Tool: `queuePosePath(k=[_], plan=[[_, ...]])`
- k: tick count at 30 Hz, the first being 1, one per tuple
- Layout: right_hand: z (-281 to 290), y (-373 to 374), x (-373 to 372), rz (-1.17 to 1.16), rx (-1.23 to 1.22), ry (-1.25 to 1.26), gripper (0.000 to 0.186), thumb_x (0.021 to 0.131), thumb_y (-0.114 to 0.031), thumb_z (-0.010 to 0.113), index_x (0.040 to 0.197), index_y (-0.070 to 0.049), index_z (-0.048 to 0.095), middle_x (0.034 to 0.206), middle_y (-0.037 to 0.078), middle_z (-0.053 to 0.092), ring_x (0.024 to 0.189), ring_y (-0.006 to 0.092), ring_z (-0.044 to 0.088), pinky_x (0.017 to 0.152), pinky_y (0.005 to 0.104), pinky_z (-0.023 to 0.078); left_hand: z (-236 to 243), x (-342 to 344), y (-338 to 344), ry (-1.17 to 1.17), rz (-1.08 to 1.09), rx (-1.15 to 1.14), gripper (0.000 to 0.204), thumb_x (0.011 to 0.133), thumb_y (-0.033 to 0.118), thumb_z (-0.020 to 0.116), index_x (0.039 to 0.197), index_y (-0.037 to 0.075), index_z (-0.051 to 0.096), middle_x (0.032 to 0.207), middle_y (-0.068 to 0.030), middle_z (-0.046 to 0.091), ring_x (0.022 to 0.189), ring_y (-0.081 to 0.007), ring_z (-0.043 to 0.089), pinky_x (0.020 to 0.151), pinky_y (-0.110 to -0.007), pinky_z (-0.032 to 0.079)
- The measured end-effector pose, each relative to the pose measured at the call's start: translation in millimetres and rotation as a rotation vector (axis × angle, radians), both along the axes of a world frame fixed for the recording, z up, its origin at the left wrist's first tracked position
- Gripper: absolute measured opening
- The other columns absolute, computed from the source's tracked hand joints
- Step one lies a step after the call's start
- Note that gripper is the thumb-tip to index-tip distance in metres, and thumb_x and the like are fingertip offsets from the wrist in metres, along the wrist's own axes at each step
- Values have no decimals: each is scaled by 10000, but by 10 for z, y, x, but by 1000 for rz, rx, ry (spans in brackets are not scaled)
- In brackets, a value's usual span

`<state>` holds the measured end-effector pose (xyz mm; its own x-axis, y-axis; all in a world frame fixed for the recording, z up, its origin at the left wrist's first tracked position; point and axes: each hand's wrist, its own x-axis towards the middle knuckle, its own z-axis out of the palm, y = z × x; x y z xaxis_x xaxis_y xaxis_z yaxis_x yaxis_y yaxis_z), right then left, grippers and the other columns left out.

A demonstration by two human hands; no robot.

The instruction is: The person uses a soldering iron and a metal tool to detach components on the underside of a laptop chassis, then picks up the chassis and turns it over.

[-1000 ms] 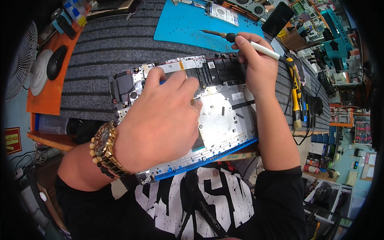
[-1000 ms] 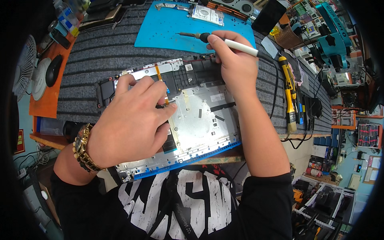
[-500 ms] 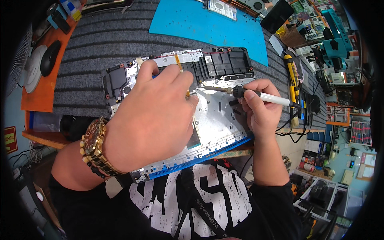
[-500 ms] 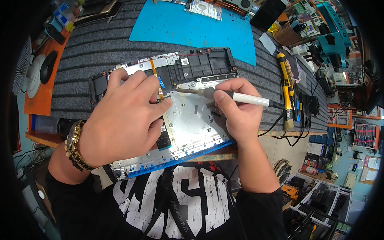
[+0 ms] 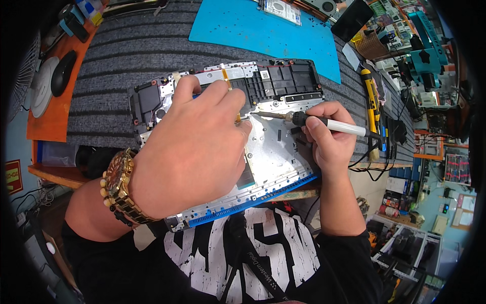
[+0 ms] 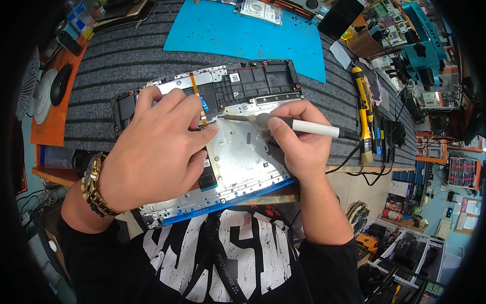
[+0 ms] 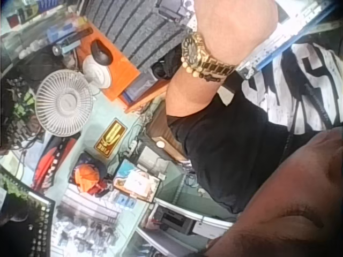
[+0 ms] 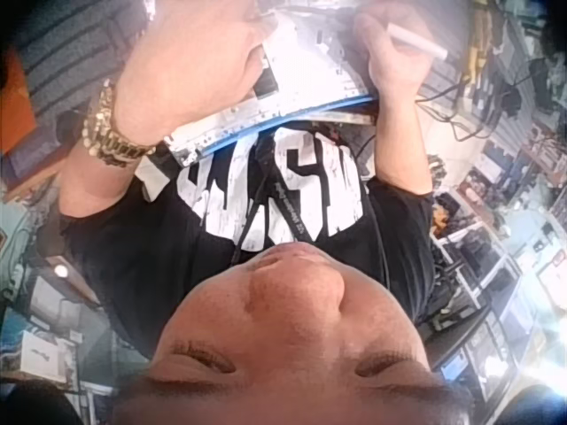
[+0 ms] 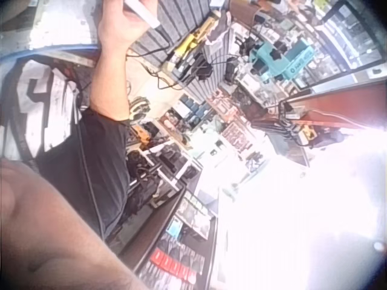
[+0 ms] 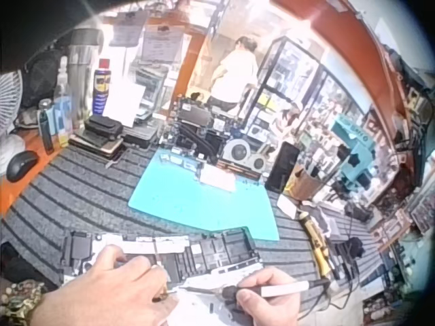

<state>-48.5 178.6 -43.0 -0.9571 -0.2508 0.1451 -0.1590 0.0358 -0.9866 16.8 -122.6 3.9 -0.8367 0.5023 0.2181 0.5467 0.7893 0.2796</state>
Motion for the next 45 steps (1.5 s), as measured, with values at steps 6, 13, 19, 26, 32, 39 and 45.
queuePosePath(k=[6, 13, 19, 26, 32, 39, 45], plan=[[12, -6, 12, 5, 15, 4, 132, 1040, -12, 843, 1144, 13, 765, 1057, 49, 799, 910, 83, 677, 826, 269, 545, 1, -4, 6, 4, 6, 14, 275, 951, 136, 814, 1184, 48, 931, 1081, -79, 660, 1129, -266, 621, 1094, -531, 408], [9, 8, 18, 11, 8, 7, 134, 1041, -6, 844, 1142, 15, 758, 1053, 49, 794, 900, 81, 673, 813, 269, 542, -1, -1, 12, 3, 9, 38, 272, 940, 119, 822, 1178, 41, 929, 1070, -80, 659, 1114, -264, 629, 1082, -532, 413], [-25, 21, 2, 2, -24, 25, 147, 1043, -11, 854, 1150, 16, 757, 1055, 49, 791, 896, 80, 669, 809, 269, 539, -7, 0, 17, 16, 6, 54, 269, 934, 118, 824, 1169, 39, 929, 1068, -81, 659, 1111, -266, 629, 1078, -536, 416], [4, 1, 24, -1, 9, 18, 151, 1035, 3, 850, 1155, 18, 759, 1061, 52, 793, 908, 83, 674, 823, 268, 543, -12, 0, 23, 20, 10, 49, 270, 931, 119, 830, 1168, 37, 929, 1073, -85, 657, 1118, -270, 629, 1094, -540, 416], [15, -7, 24, -1, 24, 17, 153, 1032, -8, 853, 1153, 19, 763, 1055, 50, 794, 907, 83, 676, 824, 268, 545, -9, 0, 23, 16, 10, 55, 272, 933, 118, 828, 1172, 34, 928, 1073, -85, 654, 1122, -273, 630, 1101, -548, 416], [30, -11, 22, 3, 45, 29, 143, 1031, -6, 849, 1144, 22, 766, 1047, 48, 798, 905, 85, 685, 821, 269, 547, -1, -2, 22, -3, 9, 53, 271, 933, 114, 824, 1170, 34, 928, 1061, -83, 649, 1115, -272, 632, 1103, -558, 416], [13, 4, 32, -6, 34, 51, 155, 1028, 11, 843, 1158, 24, 758, 1063, 63, 798, 913, 93, 695, 827, 274, 555, -12, -2, 40, 14, 17, 50, 267, 930, 113, 825, 1164, 38, 929, 1053, -79, 646, 1102, -270, 636, 1095, -565, 420]])
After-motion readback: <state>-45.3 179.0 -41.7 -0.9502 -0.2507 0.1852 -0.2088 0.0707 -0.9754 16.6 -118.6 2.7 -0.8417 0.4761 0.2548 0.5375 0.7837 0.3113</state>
